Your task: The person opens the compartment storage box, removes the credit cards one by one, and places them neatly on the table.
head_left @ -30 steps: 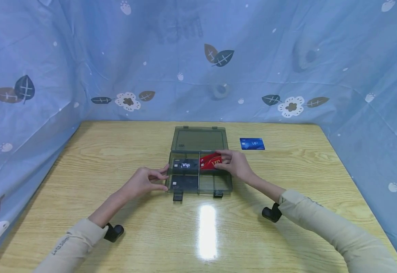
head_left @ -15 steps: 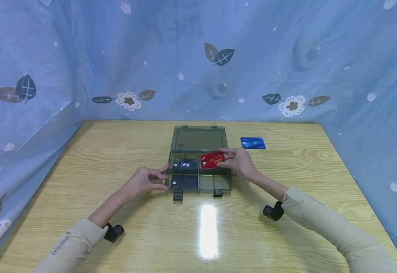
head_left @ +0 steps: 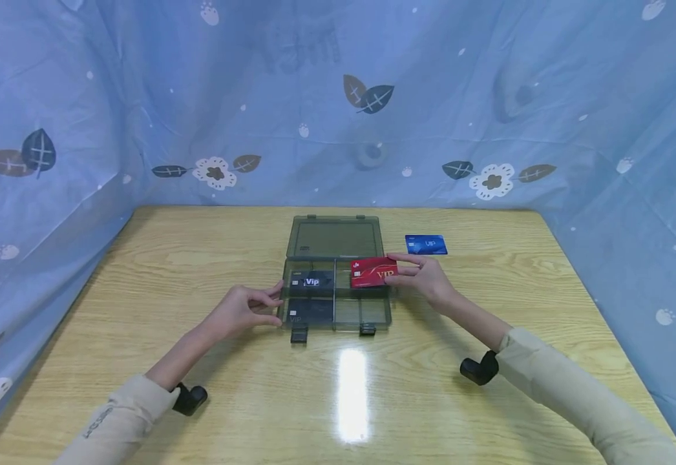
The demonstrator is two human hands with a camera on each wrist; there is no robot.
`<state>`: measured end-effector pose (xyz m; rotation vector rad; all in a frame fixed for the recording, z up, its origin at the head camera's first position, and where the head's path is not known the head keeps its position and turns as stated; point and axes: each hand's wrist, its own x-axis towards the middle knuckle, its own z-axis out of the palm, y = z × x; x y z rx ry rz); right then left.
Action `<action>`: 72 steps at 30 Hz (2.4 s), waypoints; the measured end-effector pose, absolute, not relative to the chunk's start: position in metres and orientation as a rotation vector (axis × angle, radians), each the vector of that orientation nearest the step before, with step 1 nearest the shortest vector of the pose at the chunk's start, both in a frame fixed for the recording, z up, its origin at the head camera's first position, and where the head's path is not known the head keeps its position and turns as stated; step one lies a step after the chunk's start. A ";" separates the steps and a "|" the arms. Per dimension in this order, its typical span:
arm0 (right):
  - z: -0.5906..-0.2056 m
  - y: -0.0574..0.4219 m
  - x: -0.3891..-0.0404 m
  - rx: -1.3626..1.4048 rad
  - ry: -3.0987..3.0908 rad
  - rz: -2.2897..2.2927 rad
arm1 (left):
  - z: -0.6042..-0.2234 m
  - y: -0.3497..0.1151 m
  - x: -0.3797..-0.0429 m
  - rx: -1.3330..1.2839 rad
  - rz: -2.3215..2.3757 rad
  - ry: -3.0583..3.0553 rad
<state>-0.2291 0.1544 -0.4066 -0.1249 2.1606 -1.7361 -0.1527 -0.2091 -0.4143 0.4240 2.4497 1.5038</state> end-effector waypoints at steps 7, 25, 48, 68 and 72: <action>-0.415 0.164 -0.228 -0.085 2.077 -1.811 | -0.419 -0.207 -0.152 0.428 1.504 2.431; -0.419 0.194 -0.234 -0.129 1.916 -1.951 | -0.416 -0.210 -0.154 0.397 1.516 2.434; -0.423 0.256 -0.237 0.045 1.822 -1.963 | -0.416 -0.211 -0.153 0.367 1.504 2.421; -0.430 0.292 -0.228 0.050 1.708 -2.000 | -0.416 -0.211 -0.153 0.370 1.508 2.414; -0.433 0.295 -0.228 0.063 1.719 -1.992 | -0.417 -0.211 -0.154 0.378 1.496 2.424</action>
